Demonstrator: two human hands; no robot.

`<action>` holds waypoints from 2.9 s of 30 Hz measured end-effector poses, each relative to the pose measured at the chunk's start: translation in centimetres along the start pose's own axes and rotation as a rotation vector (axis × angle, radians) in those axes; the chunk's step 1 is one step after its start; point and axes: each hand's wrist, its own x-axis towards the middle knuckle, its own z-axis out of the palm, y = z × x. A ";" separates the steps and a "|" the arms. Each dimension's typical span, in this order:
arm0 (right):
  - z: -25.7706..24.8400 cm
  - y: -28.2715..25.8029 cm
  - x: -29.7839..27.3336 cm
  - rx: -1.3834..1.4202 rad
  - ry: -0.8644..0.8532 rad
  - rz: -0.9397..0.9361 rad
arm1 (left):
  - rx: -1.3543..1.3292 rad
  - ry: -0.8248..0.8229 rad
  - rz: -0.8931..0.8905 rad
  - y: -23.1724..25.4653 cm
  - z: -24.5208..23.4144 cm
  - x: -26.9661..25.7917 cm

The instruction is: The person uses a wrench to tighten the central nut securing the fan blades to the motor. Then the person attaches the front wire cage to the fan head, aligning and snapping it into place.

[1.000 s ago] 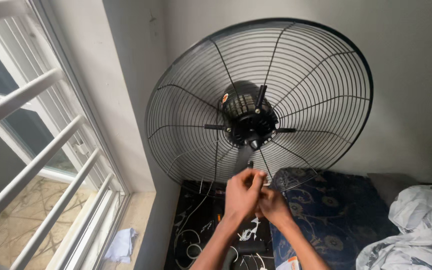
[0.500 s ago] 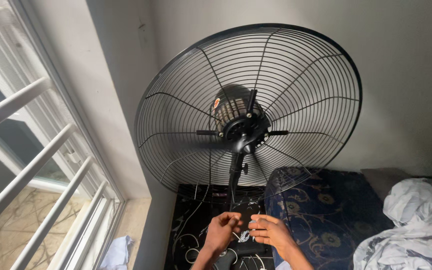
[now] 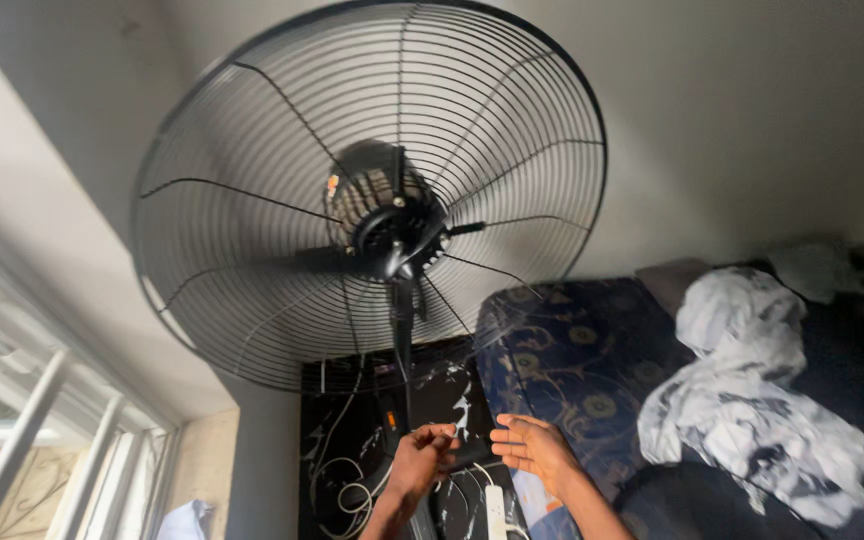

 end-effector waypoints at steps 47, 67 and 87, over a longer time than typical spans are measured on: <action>-50.9 47.2 -15.0 0.448 0.741 0.078 | 1.424 -0.745 0.035 -34.1 29.2 21.8; -63.0 48.9 -7.4 -0.860 1.295 0.276 | 1.660 -0.320 -0.023 -41.2 39.9 28.0; -67.2 53.4 -9.4 -0.149 1.178 0.072 | 1.082 -0.143 -0.024 -40.5 30.8 32.8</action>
